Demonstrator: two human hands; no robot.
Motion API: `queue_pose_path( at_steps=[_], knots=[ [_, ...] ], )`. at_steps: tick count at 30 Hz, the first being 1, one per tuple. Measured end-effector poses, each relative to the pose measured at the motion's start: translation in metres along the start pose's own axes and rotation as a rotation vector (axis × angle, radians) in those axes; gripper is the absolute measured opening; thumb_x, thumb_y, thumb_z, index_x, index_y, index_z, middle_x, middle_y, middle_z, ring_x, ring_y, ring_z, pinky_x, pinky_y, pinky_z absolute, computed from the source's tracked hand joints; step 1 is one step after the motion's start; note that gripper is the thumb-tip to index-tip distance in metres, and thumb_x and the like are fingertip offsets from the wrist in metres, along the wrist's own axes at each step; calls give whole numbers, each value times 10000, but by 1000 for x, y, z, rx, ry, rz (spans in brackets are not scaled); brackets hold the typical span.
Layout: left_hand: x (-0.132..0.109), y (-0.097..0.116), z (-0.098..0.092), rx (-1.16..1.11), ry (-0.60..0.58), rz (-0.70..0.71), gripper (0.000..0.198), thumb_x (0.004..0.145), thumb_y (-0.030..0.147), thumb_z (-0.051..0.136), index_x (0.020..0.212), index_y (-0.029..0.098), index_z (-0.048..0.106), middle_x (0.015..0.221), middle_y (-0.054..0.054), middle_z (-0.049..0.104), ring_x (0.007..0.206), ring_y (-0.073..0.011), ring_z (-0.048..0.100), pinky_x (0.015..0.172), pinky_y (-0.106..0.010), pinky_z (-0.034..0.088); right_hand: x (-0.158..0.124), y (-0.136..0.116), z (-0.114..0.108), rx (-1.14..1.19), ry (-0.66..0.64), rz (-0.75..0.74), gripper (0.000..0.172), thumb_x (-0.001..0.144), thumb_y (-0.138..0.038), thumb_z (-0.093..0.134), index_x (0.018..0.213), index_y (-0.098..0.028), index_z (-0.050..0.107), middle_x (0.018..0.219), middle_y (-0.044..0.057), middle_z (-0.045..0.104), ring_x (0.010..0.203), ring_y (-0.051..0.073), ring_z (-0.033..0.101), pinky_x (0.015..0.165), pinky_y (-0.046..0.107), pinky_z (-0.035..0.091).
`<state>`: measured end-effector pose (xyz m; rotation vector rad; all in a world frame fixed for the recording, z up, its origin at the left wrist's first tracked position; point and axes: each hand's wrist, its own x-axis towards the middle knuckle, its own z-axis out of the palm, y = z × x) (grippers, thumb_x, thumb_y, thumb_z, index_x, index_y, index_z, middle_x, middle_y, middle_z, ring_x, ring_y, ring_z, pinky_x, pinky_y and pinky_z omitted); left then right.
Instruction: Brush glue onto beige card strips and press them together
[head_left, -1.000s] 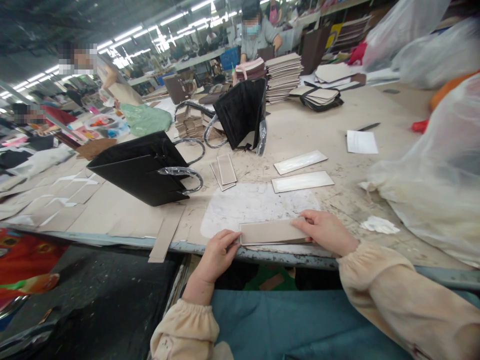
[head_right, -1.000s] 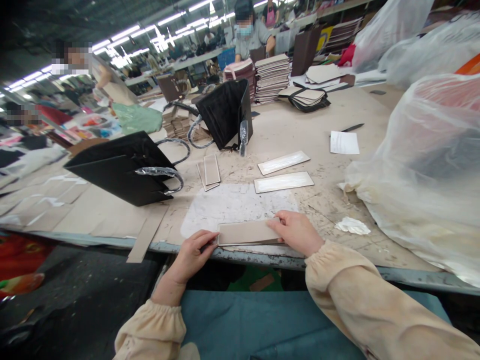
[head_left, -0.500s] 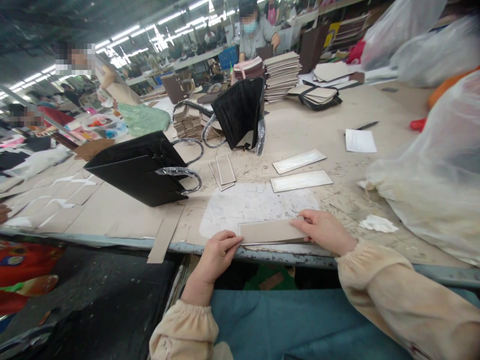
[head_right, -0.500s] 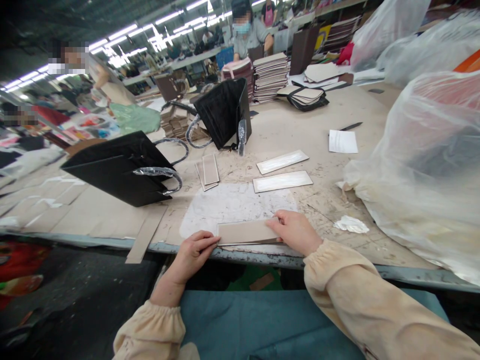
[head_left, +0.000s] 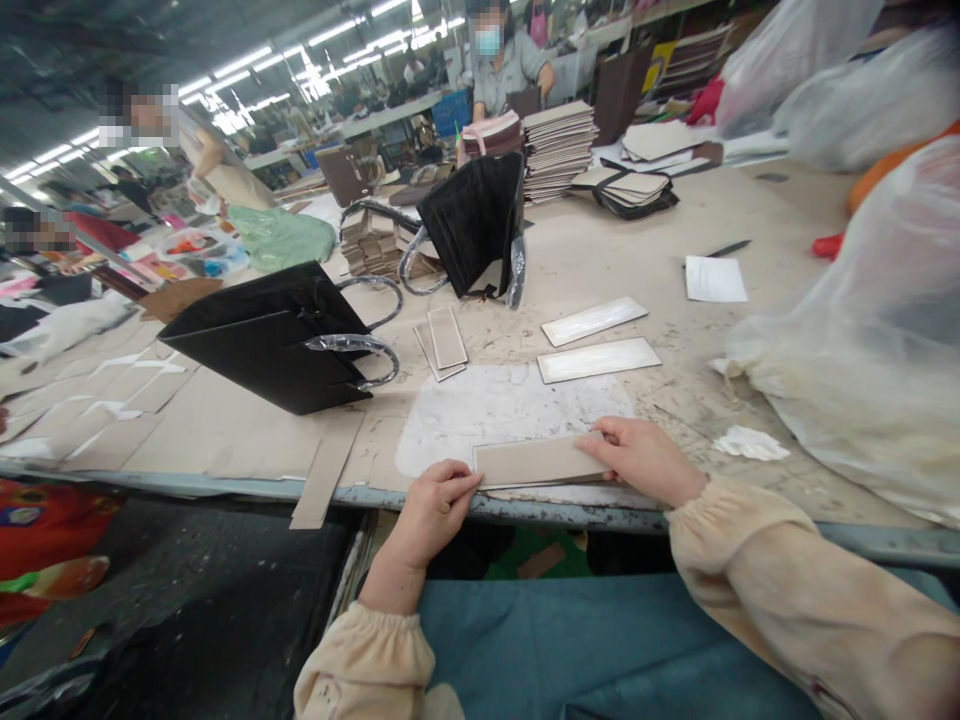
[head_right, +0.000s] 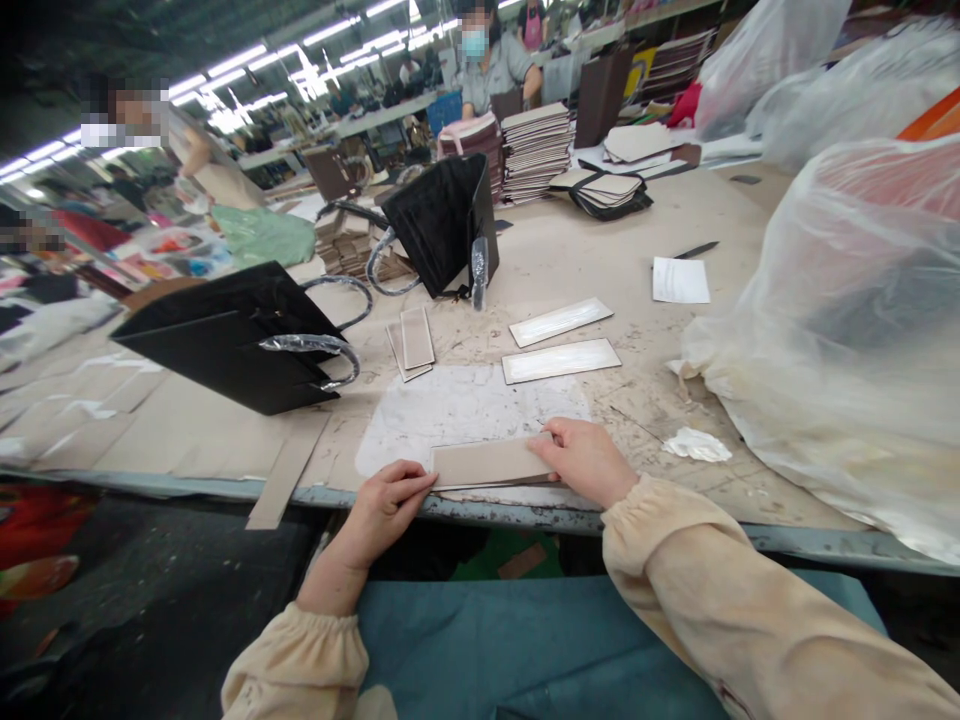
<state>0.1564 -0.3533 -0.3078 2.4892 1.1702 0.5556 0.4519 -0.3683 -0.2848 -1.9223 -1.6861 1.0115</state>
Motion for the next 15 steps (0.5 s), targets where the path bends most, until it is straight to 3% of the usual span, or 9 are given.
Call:
queue_pose_path(
  at_steps=[15],
  knots=[
    [1,4,-2,-6,15,-13,231,843,219,496,987,227,676,897,-53,653,827,-140,612,742,-257,512,0,0,0,-13,22,-40,276,813,-420,442,715,-205,584,470,-22,568,527,150,578,533,241,362]
  ],
)
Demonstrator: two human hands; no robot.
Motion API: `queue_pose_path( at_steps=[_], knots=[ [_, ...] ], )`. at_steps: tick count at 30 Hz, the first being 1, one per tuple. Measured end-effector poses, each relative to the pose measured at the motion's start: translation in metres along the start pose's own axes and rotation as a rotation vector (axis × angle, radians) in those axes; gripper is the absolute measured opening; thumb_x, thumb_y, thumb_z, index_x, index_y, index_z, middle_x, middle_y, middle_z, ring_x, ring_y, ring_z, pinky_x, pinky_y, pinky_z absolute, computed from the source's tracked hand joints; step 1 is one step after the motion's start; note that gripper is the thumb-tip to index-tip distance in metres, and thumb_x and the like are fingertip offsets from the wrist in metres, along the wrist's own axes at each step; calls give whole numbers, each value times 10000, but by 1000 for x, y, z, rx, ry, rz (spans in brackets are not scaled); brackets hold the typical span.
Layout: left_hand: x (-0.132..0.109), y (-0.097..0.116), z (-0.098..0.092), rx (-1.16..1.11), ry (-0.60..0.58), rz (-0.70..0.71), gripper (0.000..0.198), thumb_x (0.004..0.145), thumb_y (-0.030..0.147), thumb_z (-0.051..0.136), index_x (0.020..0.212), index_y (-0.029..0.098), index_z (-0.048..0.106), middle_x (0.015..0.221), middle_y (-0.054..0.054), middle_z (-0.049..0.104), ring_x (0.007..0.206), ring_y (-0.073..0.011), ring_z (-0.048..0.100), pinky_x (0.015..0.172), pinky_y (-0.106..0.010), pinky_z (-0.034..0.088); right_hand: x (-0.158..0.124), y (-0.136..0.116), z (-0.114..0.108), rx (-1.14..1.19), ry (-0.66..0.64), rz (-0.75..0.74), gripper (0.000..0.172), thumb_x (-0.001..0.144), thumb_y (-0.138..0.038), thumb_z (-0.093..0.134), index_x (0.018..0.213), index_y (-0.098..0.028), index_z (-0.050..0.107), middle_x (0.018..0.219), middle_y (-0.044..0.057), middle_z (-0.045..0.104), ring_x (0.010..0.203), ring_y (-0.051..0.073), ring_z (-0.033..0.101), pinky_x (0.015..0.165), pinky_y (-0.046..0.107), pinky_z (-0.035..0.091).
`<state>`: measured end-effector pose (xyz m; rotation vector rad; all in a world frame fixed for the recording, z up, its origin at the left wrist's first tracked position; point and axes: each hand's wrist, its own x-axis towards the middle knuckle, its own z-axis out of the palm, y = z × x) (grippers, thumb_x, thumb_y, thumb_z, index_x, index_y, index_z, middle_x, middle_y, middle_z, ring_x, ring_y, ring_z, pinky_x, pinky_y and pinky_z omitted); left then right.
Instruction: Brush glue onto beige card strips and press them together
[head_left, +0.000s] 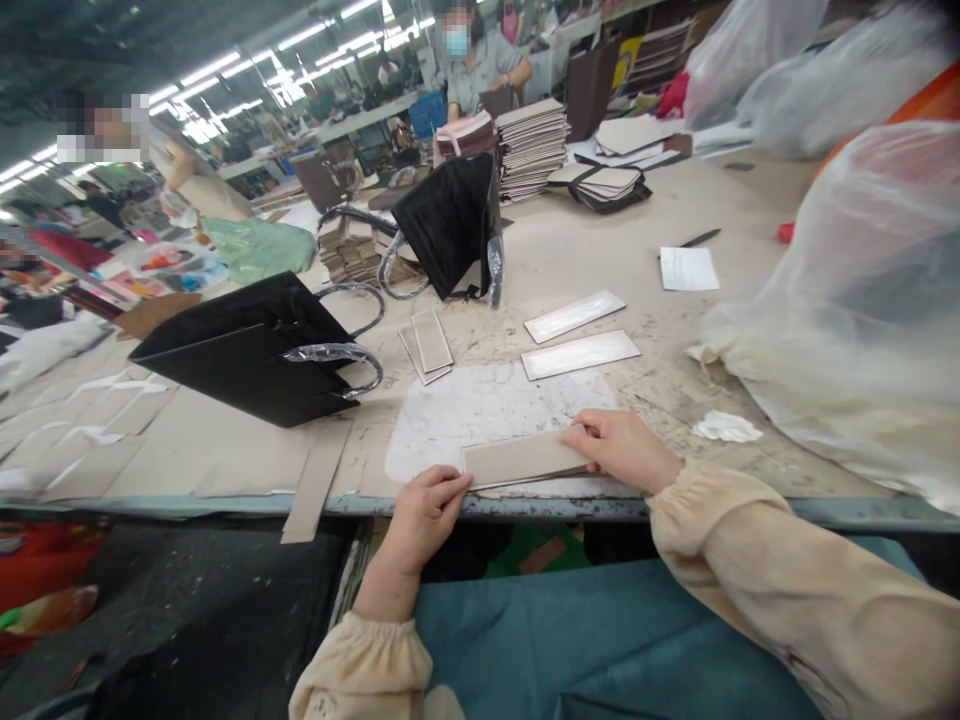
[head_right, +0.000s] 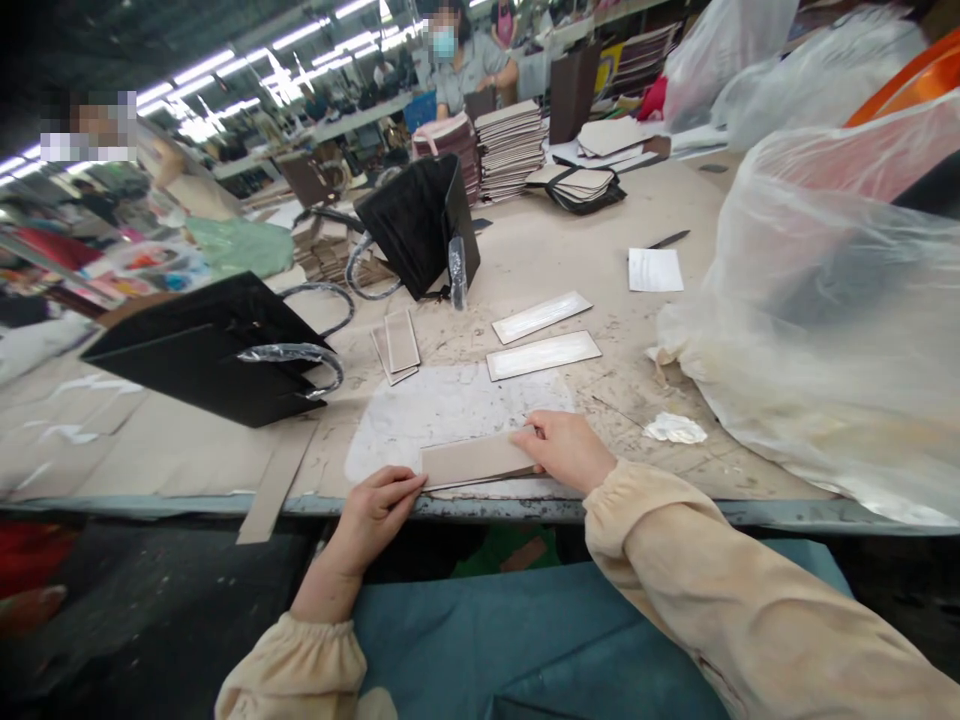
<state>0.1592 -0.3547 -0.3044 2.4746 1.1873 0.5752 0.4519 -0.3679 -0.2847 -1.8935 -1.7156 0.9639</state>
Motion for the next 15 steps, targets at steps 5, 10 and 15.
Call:
queue_pose_path(
  at_steps=[5,10,15],
  knots=[
    [-1,-1,1,-6,-7,-14,232,847,219,496,997,223,673,910,-56,653,839,-138,604,755,-261,505,0,0,0,7,-18,1,287,818,-424,433,708,-202,577,470,-27,568,499,143,575,536,244,368],
    [-2,-2,1,-8,-12,-15,229,847,222,498,992,225,675,912,-54,652,835,-139,604,754,-264,504,1,0,0,-6,-11,1,284,815,-419,435,710,-201,584,457,-26,566,508,147,574,535,243,363],
    [-2,-2,2,-9,-13,-16,230,848,220,499,997,218,674,911,-54,646,838,-137,598,759,-264,499,1,-1,-1,-19,-9,10,285,810,-421,443,685,-200,573,462,-28,567,503,139,574,533,237,349]
  ],
)
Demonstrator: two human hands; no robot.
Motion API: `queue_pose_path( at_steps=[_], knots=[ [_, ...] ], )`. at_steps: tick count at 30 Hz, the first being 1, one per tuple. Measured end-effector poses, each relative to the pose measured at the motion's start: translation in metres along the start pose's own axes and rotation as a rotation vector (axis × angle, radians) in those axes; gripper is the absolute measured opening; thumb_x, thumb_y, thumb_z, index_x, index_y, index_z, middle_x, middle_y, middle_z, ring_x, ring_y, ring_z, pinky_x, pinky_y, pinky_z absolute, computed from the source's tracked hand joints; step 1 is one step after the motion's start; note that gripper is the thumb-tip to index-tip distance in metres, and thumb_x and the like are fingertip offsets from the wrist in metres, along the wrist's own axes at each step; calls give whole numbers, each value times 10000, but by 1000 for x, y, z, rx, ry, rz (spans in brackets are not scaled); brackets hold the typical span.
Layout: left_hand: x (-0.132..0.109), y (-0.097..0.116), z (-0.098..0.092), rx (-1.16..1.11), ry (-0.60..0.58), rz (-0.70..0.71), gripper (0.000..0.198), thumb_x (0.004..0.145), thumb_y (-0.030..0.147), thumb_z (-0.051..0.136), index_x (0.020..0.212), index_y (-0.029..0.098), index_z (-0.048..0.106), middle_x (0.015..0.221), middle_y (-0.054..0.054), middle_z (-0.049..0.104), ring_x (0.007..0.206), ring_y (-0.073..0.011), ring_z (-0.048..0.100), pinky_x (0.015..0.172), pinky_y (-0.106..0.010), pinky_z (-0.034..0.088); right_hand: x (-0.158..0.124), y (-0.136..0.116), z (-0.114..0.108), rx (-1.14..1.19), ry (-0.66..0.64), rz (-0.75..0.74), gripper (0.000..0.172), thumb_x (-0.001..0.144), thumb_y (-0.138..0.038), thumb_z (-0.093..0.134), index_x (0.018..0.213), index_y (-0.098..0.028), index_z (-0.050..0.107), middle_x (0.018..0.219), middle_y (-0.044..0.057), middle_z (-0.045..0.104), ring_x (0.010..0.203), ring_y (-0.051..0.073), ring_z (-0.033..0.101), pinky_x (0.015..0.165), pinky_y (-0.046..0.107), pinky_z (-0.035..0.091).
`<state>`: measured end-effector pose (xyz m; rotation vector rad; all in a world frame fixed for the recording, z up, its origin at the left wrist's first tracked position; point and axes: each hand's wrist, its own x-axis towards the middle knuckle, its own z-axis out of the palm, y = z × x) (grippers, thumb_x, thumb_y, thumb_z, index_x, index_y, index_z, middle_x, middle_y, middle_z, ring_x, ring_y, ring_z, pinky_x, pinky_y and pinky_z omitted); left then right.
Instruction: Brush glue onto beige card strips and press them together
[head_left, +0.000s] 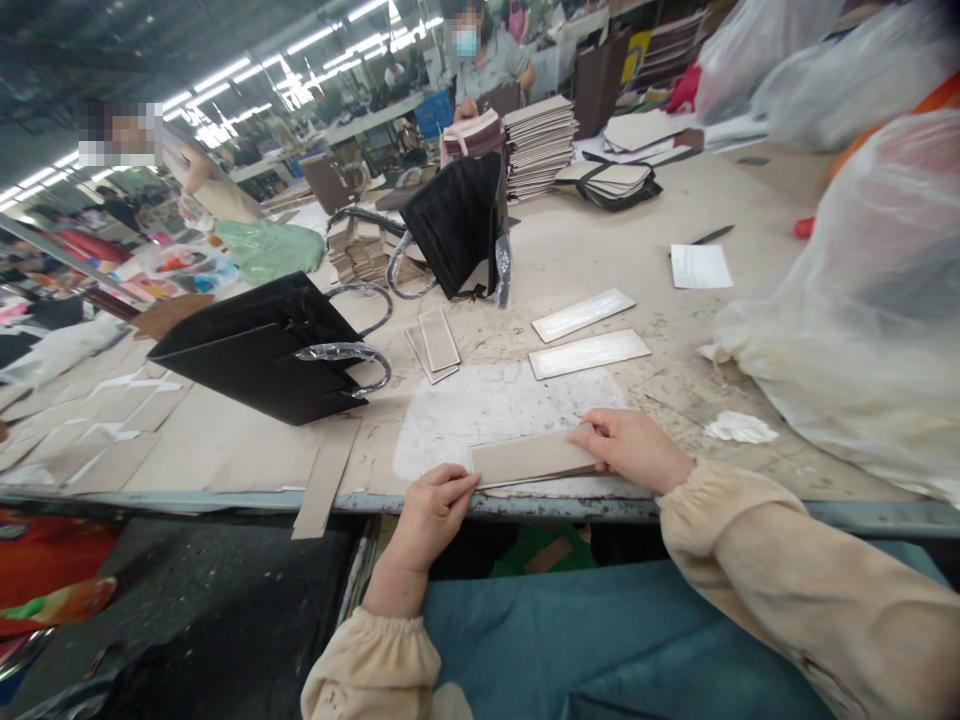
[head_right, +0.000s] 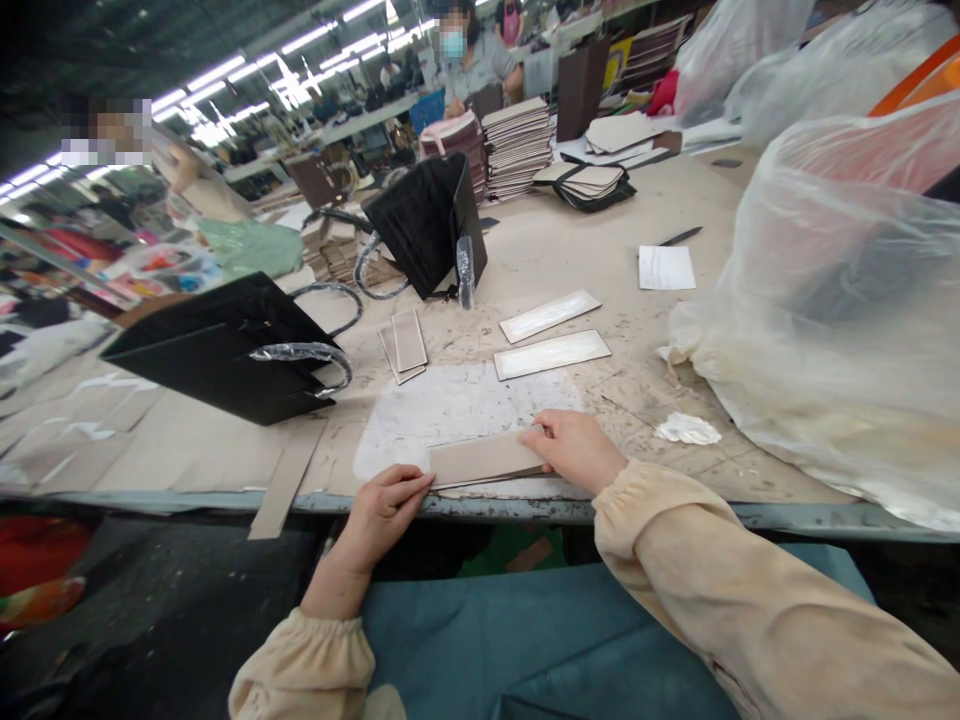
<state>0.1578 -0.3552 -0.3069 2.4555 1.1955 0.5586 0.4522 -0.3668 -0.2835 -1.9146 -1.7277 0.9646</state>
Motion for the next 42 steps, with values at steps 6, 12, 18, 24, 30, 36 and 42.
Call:
queue_pose_path(
  at_steps=[6,12,18,24,30,36,42],
  knots=[
    [0,0,0,9,3,10,235,844,205,500,1005,219,670,917,-51,642,848,-133,593,767,-257,495,0,-1,-1,-17,1,-6,279,811,-410,447,681,-194,567,465,-27,571,526,137,582,538,232,344],
    [-1,-1,1,14,-11,8,236,845,203,495,1005,220,668,915,-49,631,847,-128,586,760,-250,488,2,2,0,-29,21,-25,277,812,-416,454,690,-196,571,470,-29,568,537,135,577,535,227,339],
    [-1,-2,2,19,-18,8,232,846,209,488,986,215,673,917,-54,623,852,-134,582,765,-259,486,2,3,0,-37,24,-35,301,819,-429,448,723,-190,603,495,-19,586,557,140,575,548,232,348],
    [2,-2,3,25,-5,20,217,838,209,498,959,204,677,913,-55,612,839,-135,584,755,-258,487,3,5,-9,-114,20,-90,290,814,-322,454,922,-177,681,711,23,679,710,160,601,661,244,396],
    [3,-3,4,34,14,53,204,830,218,504,930,200,681,897,-54,605,827,-138,588,731,-252,493,5,14,-12,-87,33,-96,319,756,-240,510,1034,-168,650,699,0,676,687,147,601,670,238,417],
    [3,-3,4,56,17,63,201,828,215,507,927,196,681,887,-53,603,817,-135,590,723,-246,493,5,18,-7,-91,70,-73,251,736,-249,548,960,-165,622,684,-3,672,686,151,598,660,246,409],
    [3,-3,4,56,19,69,208,823,206,512,949,197,678,907,-55,602,830,-135,591,732,-245,496,3,19,-5,-115,77,-53,220,723,-213,561,937,-173,592,677,-9,666,697,151,593,659,244,391]
  ],
)
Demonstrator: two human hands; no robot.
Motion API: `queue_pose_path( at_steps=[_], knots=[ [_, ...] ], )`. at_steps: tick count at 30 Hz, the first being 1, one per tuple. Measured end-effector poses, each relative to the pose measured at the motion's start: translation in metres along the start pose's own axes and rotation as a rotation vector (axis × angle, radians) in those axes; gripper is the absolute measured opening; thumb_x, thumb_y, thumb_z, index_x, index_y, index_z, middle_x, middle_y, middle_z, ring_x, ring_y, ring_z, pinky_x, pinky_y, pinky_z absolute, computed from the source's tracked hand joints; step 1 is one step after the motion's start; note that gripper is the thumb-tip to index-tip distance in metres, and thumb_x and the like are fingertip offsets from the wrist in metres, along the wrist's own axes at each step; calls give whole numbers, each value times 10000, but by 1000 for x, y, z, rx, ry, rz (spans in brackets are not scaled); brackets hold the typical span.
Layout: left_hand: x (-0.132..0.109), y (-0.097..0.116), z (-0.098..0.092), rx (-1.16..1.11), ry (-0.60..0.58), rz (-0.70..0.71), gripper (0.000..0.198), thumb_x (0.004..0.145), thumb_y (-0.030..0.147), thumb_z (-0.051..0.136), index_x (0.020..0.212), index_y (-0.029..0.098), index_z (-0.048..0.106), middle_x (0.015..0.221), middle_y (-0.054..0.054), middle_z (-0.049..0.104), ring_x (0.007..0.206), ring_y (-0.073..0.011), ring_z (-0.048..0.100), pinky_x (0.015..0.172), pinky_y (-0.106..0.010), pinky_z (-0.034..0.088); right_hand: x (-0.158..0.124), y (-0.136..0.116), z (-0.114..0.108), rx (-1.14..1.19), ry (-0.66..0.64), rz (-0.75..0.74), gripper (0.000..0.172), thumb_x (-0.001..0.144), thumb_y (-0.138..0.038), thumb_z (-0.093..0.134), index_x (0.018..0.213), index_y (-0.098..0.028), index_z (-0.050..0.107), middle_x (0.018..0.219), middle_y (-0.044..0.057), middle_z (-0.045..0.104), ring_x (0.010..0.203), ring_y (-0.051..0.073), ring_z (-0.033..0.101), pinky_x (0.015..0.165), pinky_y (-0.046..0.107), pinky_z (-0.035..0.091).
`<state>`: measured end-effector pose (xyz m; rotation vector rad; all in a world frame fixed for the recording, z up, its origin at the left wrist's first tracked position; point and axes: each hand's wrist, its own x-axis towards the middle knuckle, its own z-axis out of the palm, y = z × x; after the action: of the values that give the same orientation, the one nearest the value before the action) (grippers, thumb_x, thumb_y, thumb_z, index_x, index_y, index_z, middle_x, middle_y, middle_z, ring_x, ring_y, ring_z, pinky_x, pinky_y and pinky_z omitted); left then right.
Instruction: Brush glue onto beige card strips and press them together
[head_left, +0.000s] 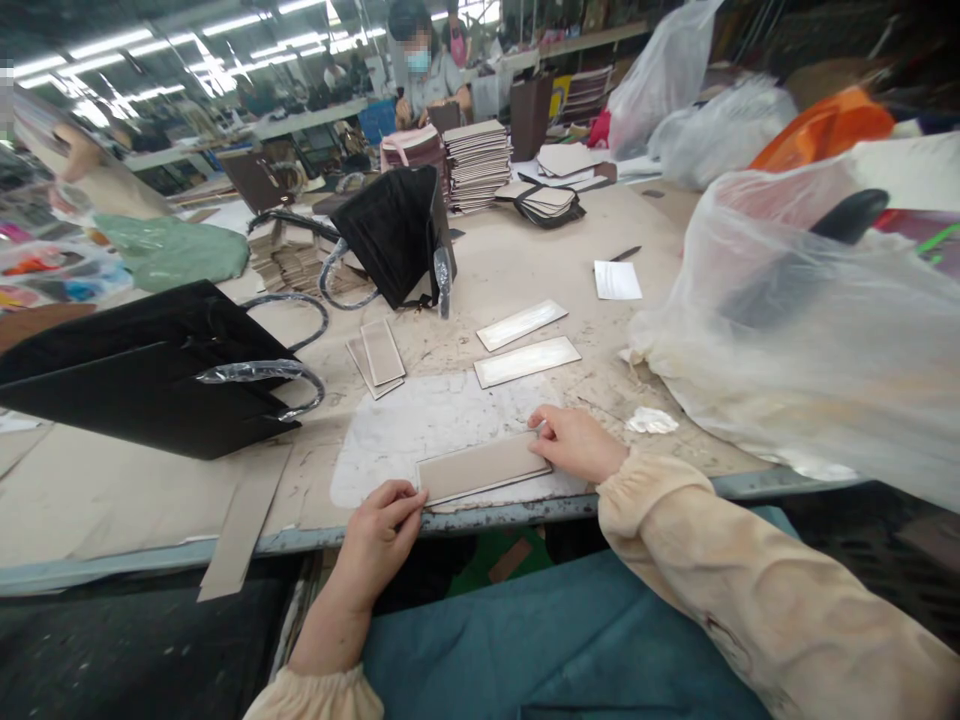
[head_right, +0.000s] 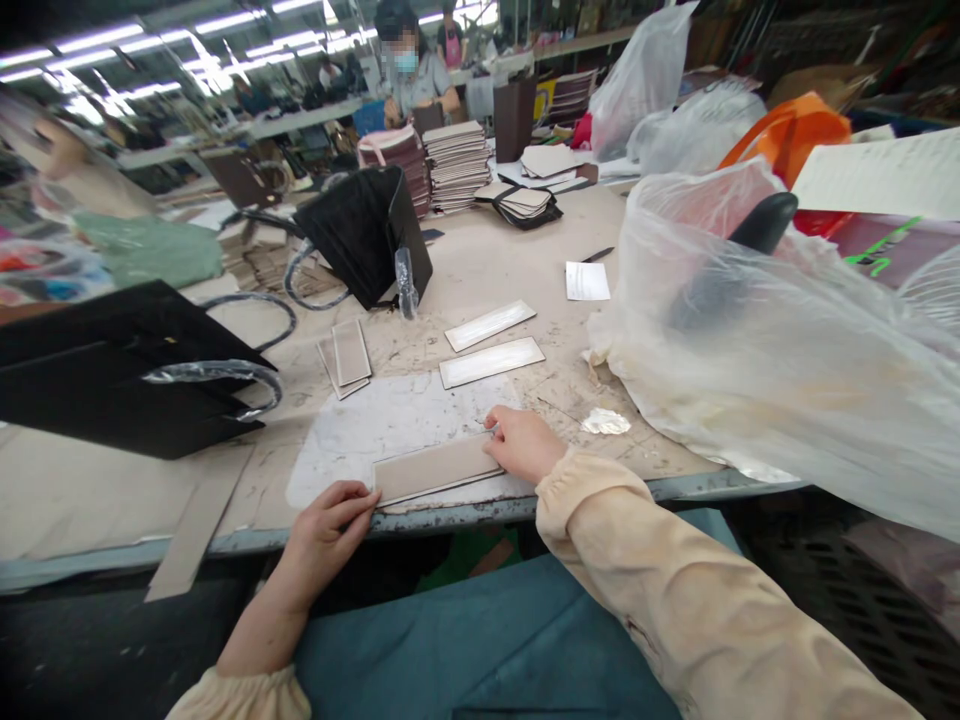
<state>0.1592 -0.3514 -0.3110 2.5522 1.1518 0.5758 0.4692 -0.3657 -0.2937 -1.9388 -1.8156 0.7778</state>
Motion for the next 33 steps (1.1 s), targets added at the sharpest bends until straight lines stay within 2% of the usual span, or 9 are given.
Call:
queue_pose_path(
  at_steps=[33],
  knots=[
    [2,5,-1,-2,18,-13,205,818,217,509,924,204,684,890,-54,609,815,-139,599,715,-247,507,2,-5,3,-101,-15,21,356,723,-165,512,1077,-170,553,777,22,674,781,174,594,705,259,374]
  ],
)
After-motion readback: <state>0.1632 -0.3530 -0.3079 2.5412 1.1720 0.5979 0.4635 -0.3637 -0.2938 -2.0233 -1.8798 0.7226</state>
